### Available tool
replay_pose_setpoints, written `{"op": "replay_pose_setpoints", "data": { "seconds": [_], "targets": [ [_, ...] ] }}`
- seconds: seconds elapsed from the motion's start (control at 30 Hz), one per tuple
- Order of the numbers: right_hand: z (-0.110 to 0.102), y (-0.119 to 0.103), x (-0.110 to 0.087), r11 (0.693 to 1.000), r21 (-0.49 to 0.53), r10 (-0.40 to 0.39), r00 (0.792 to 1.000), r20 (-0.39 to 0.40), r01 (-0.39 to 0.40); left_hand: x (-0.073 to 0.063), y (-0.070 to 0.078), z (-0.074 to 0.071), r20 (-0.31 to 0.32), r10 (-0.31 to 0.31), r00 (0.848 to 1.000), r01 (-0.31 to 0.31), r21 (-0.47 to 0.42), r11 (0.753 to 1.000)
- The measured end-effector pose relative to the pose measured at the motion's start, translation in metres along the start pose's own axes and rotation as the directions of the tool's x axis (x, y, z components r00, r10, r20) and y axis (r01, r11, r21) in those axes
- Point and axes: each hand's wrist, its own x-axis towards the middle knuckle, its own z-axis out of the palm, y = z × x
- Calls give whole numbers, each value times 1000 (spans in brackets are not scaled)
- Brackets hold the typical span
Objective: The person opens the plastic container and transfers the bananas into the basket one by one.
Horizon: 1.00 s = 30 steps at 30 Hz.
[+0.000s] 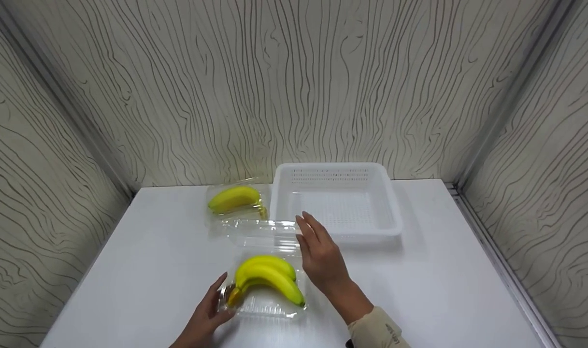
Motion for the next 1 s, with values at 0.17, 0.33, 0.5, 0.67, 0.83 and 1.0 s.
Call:
{"op": "replay_pose_setpoints", "data": {
  "seconds": [0.17,0.33,0.5,0.67,0.83,1.0],
  "targets": [
    [4,-2,1,999,3,44,999,23,-45,1,0,-2,-4,-26,1000,26,5,1000],
    [7,-3,-3,993,13,118,991,63,-119,2,1,-5,21,-19,1000,19,-2,1000],
    [6,-3,-6,990,13,136,988,68,-137,4,2,-6,40,12,999,-12,-10,1000],
    [3,-6,-10,991,25,130,990,58,-131,3,0,-5,57,4,998,-3,-14,1000],
    [0,-9,-13,994,36,102,995,5,-102,3,-2,-4,86,5,996,-3,-30,1000],
    [-5,-12,-14,1000,19,25,991,-133,-23,5,0,-2,96,-14,995,16,-22,1000]
  ]
}}
